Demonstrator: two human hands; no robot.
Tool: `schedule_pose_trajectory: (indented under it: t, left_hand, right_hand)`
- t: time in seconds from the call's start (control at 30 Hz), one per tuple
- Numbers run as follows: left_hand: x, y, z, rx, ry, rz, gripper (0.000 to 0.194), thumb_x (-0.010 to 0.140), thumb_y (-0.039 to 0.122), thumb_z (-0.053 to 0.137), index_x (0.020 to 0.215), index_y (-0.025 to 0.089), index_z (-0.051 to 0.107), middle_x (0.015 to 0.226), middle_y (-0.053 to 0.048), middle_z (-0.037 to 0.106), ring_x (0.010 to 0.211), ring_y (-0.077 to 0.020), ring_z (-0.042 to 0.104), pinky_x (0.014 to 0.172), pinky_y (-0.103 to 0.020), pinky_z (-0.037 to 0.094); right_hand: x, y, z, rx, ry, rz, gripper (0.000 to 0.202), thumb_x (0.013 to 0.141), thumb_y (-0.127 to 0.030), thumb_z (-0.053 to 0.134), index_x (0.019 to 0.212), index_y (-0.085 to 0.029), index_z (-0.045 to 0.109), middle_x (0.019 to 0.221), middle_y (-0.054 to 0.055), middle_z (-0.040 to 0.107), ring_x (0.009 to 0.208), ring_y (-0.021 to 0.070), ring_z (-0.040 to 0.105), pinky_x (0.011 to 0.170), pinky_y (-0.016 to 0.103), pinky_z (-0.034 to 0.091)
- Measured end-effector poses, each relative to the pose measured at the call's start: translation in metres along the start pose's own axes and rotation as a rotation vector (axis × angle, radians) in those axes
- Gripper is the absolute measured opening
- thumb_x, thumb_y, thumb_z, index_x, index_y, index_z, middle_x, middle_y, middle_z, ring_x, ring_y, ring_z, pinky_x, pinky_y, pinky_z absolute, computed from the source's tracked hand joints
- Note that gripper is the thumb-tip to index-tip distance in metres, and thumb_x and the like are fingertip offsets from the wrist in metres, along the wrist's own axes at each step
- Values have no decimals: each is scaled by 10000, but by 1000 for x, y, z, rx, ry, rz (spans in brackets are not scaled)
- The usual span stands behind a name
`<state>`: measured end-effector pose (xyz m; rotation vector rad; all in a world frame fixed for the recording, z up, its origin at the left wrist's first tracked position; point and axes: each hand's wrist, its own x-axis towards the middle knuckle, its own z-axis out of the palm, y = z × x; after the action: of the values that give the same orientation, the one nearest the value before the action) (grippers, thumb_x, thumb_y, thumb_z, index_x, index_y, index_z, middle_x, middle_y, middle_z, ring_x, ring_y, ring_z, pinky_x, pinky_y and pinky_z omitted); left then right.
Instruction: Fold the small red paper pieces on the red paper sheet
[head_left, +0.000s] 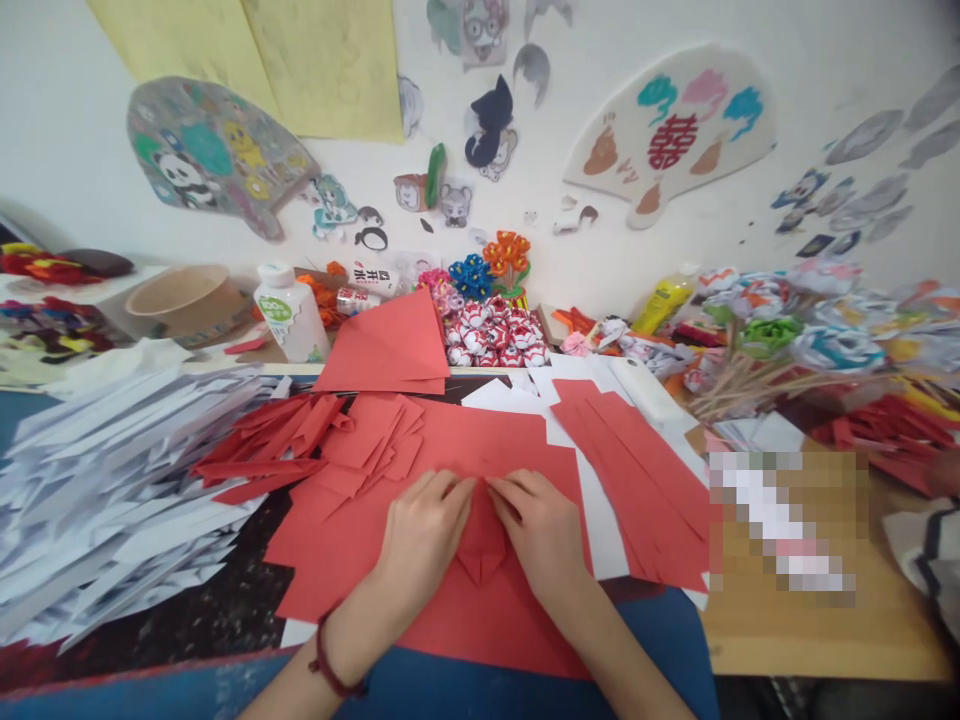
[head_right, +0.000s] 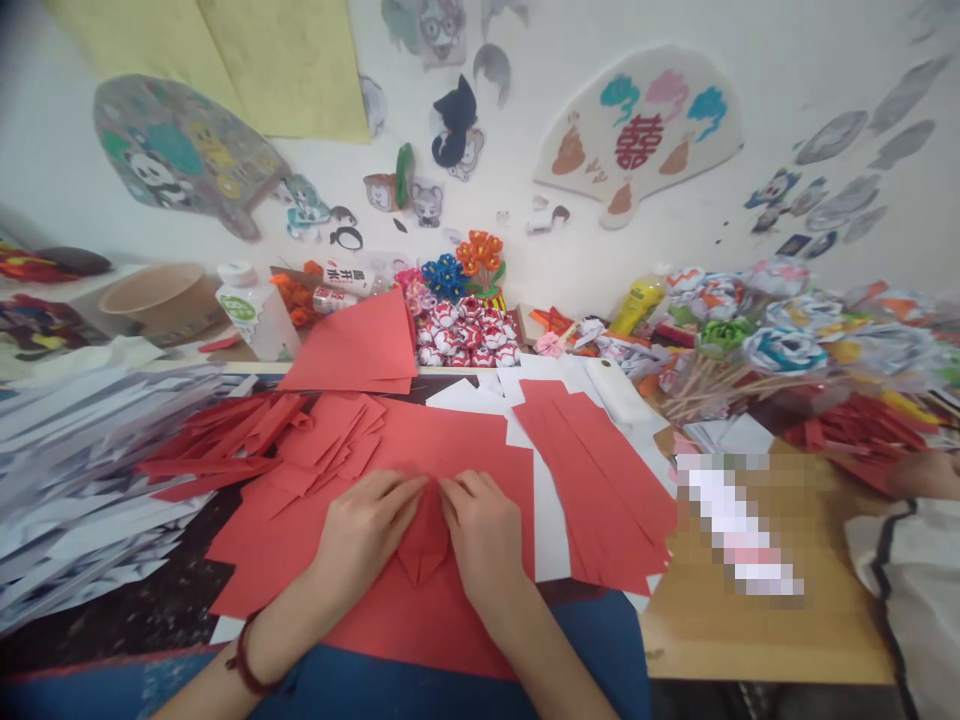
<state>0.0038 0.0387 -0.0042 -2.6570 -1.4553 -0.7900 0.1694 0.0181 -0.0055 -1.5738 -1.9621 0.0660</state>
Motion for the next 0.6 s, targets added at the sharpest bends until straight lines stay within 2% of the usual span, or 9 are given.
schedule_pose_trajectory:
  t: [0.1,0.27,0.6]
  left_hand:
    - [-1,-4,0,-76,8,3,265,970,198,432,1016,208,693,854,-49,664,787,-160,601,692,-264,486]
    - [-1,-6,1,-210,-4,-79,252,959,210,461,1032,224,702,910,-50,657,819,-163,585,739,-284,505]
    - [0,-3,-3,-147,-55,-38,303,948,139,416,1086,209,676,917,-62,617,830,-178,539,708,-292,495]
  right_hand:
    - [-1,1,0,-11,-2,-61,280,978,-180,445,996,-191,724,829,63,663,760,178,600,635,280,485]
    - [-2,4,1,70,-18,-76,286,980,-176,446,1005,-202,729,843,59,658,773,172,594,647,275,507]
    - [-3,9,2,23,-96,-115,355,979,-111,376,1160,-183,673,903,85,630,816,192,577,648,289,519]
